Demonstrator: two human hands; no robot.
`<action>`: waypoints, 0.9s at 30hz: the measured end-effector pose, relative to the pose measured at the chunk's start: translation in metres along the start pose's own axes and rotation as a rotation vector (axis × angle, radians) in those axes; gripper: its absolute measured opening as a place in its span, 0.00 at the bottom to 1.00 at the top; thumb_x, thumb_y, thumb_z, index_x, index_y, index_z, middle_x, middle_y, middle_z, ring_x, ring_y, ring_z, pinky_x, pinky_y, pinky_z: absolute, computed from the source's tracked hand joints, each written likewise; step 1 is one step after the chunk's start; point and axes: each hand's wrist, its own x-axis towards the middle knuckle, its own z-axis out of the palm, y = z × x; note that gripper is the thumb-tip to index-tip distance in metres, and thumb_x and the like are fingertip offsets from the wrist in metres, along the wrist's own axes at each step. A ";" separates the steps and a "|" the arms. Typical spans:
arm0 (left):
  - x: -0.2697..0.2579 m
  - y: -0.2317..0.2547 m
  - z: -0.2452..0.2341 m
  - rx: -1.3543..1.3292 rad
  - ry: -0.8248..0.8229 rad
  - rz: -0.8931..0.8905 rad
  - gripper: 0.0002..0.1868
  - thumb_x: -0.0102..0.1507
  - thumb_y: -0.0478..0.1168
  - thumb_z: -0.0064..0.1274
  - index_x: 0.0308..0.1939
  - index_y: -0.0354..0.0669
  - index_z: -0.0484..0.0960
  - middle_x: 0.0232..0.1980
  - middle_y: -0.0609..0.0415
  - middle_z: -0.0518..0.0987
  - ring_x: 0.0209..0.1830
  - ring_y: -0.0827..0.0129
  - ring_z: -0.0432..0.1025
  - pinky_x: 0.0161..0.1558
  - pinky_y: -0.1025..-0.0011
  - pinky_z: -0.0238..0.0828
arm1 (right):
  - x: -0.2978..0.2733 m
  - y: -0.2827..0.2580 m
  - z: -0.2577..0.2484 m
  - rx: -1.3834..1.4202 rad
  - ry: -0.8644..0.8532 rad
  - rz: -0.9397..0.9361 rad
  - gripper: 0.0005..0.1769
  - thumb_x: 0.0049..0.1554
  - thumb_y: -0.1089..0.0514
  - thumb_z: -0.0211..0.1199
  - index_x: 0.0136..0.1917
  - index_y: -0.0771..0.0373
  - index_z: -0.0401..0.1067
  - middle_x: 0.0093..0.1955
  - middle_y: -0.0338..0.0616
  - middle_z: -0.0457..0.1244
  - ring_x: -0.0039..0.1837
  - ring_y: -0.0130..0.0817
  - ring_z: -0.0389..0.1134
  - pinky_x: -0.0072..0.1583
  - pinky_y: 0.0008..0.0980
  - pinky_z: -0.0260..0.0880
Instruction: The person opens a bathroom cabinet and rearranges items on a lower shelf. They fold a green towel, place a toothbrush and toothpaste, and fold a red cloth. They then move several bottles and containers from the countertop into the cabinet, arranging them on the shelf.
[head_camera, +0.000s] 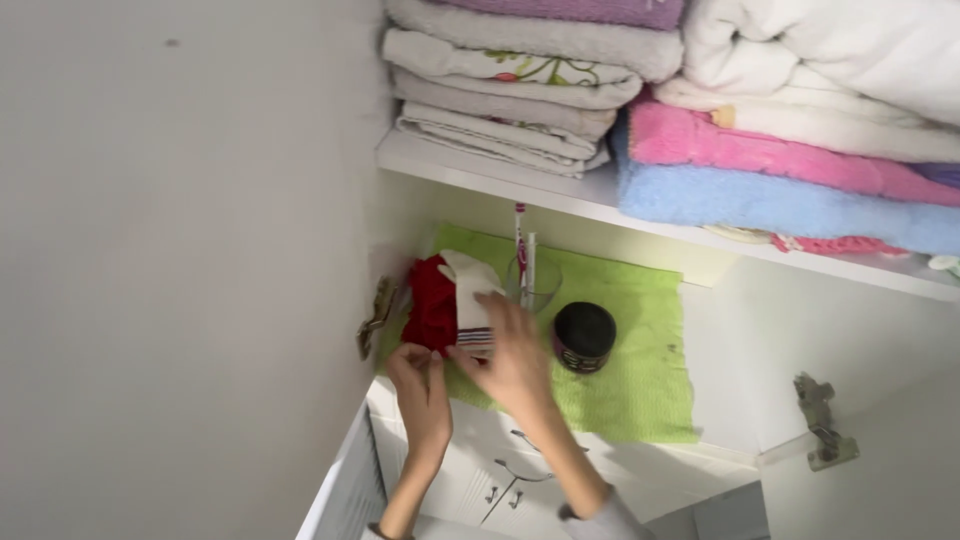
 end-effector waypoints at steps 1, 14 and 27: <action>-0.002 -0.007 0.002 0.003 0.011 -0.003 0.14 0.71 0.42 0.41 0.54 0.34 0.66 0.51 0.46 0.67 0.49 0.61 0.67 0.55 0.65 0.65 | 0.000 -0.001 0.020 0.006 -0.005 -0.009 0.45 0.53 0.38 0.71 0.75 0.58 0.62 0.73 0.51 0.61 0.70 0.53 0.63 0.62 0.45 0.75; 0.007 0.000 -0.006 -0.024 -0.047 -0.025 0.20 0.72 0.45 0.37 0.62 0.32 0.62 0.60 0.41 0.64 0.58 0.54 0.67 0.62 0.60 0.65 | 0.024 0.008 0.041 0.014 0.241 0.197 0.39 0.49 0.67 0.74 0.73 0.55 0.69 0.53 0.50 0.74 0.26 0.24 0.62 0.27 0.16 0.62; 0.133 -0.051 0.111 0.721 -0.286 0.073 0.33 0.64 0.32 0.50 0.74 0.30 0.65 0.80 0.30 0.58 0.81 0.40 0.54 0.77 0.51 0.53 | -0.034 0.181 -0.026 0.548 0.835 0.630 0.35 0.54 0.70 0.67 0.74 0.62 0.69 0.63 0.56 0.66 0.65 0.44 0.67 0.66 0.42 0.66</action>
